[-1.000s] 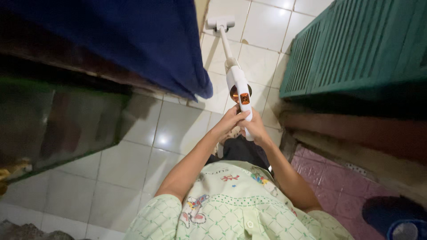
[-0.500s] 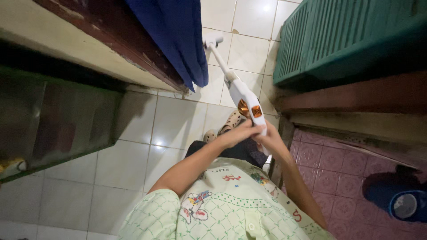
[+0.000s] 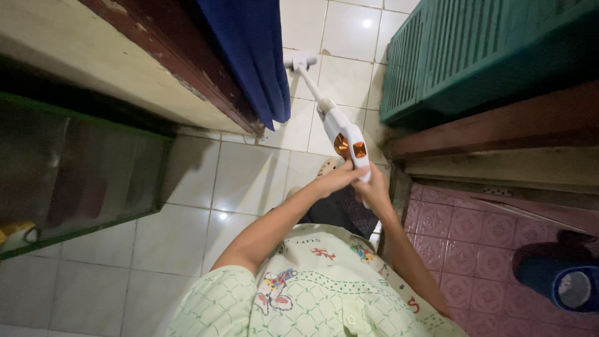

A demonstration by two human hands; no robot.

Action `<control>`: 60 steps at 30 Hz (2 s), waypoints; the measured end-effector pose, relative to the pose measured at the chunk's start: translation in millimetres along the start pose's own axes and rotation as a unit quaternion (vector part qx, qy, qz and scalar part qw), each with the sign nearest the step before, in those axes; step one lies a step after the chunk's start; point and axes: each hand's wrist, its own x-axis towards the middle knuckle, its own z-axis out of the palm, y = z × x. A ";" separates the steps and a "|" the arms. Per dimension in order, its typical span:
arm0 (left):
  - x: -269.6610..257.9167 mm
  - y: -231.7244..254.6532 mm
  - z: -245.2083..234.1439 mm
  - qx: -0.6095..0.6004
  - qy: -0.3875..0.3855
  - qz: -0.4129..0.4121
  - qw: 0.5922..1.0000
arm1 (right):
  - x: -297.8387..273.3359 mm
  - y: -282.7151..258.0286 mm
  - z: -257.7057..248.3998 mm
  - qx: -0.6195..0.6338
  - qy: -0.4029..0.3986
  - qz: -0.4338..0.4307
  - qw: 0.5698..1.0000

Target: The person vacuums a tiled floor using a handheld vacuum cleaner, moving a red plastic stool to reach the floor area underneath it.

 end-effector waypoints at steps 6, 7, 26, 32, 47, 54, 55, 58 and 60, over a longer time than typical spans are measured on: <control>29.3 -13.7 12.6 0.026 -0.004 -0.002 1.000 | 8.0 31.3 -24.0 -0.018 0.039 0.005 0.999; 33.8 -18.6 22.9 0.026 -0.026 -0.010 0.999 | 1.0 36.6 -35.4 -0.007 0.048 0.013 0.999; 163.3 65.2 -42.0 -0.024 0.042 0.011 0.999 | 169.9 -32.2 -47.9 -0.054 0.100 -0.032 0.993; 210.1 94.8 -65.5 0.013 0.072 0.089 0.993 | 241.4 -35.2 -70.2 -0.077 0.134 -0.002 0.988; 237.0 143.4 16.7 0.058 -0.117 -0.048 0.990 | 167.4 -36.5 -163.0 -0.101 0.162 -0.001 0.982; 284.8 142.7 -29.5 -0.062 -0.035 0.120 0.990 | 280.1 -23.4 -154.4 -0.079 0.166 0.044 0.982; 278.6 152.4 -36.9 -0.027 0.005 0.108 0.994 | 302.6 -14.0 -156.2 -0.075 0.166 0.042 0.982; 255.5 193.1 -48.8 0.000 0.076 0.056 0.996 | 368.6 8.9 -158.4 -0.126 0.209 -0.191 0.951; 237.5 217.3 -53.3 -0.008 0.109 0.015 0.994 | 411.9 9.2 -158.7 -0.050 0.200 -0.030 0.978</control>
